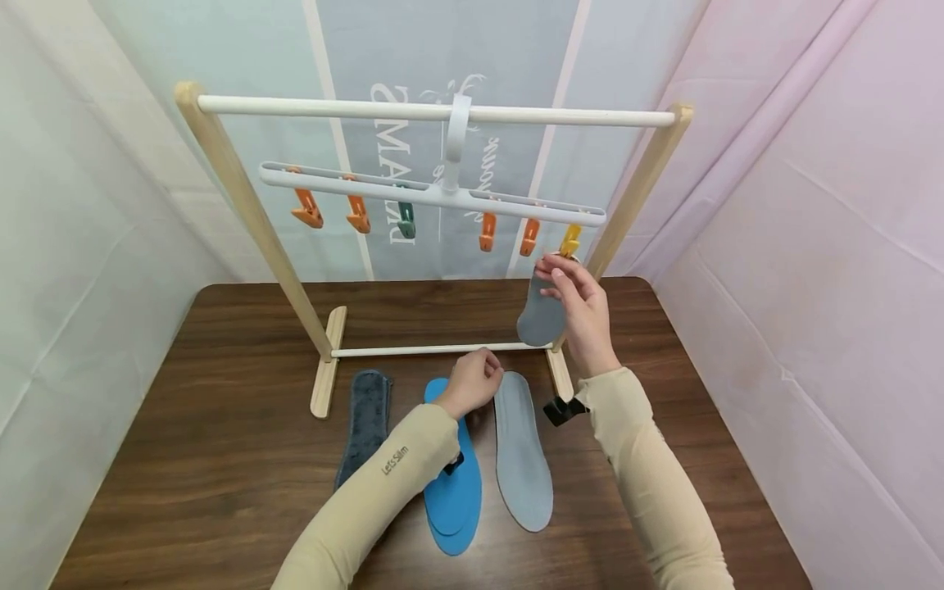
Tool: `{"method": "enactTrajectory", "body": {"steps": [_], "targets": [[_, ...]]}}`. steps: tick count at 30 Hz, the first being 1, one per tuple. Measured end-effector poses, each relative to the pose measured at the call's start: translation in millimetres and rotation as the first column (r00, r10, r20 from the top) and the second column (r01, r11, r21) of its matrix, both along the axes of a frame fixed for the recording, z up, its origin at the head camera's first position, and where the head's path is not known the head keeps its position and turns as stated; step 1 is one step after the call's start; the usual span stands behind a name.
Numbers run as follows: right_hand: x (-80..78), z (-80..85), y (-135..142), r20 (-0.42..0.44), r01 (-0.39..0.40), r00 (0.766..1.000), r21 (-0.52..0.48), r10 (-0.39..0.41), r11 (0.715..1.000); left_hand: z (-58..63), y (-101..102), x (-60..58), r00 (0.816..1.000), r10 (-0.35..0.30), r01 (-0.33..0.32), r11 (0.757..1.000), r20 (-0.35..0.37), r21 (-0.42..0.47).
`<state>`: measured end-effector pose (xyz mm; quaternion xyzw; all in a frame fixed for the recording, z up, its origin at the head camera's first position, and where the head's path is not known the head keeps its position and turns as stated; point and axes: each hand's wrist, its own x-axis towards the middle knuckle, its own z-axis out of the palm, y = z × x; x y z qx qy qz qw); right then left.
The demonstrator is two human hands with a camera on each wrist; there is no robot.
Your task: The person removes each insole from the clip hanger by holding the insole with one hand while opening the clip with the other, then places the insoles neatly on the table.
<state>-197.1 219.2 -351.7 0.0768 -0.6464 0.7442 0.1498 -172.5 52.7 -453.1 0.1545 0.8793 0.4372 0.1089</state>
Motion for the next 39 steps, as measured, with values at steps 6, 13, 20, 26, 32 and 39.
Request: {"method": "enactTrajectory", "body": {"steps": [6, 13, 20, 26, 32, 39], "targets": [[4.3, 0.1, 4, -0.03, 0.027, 0.999, -0.013, -0.027, 1.0, 7.4, 4, -10.8, 1.0, -0.018, 0.018, 1.0, 0.004, 0.011], [7.9, 1.0, 7, -0.05, 0.142, 0.988, -0.074, -0.146, 0.987, 14.3, 12, -23.2, 1.0, -0.025, 0.025, 0.998, 0.013, 0.066], [8.3, 0.2, 11, -0.031, 0.247, 0.967, -0.154, -0.254, 0.957, 22.2, 23, -31.1, 0.998, -0.036, 0.041, 0.996, -0.059, 0.078], [8.7, 0.8, 12, -0.033, 0.251, 0.965, -0.155, -0.259, 0.955, 25.7, 34, -38.1, 0.989, -0.026, 0.044, 0.992, -0.144, 0.122], [9.0, 0.8, 12, -0.039, 0.249, 0.965, -0.147, -0.258, 0.957, 26.4, 44, -39.1, 0.987, -0.043, 0.071, 0.981, -0.157, 0.182], [9.2, 0.3, 15, -0.061, 0.238, 0.967, -0.148, -0.249, 0.96, 27.7, 50, -36.6, 0.986, -0.027, 0.066, 0.97, -0.165, 0.232]]}}
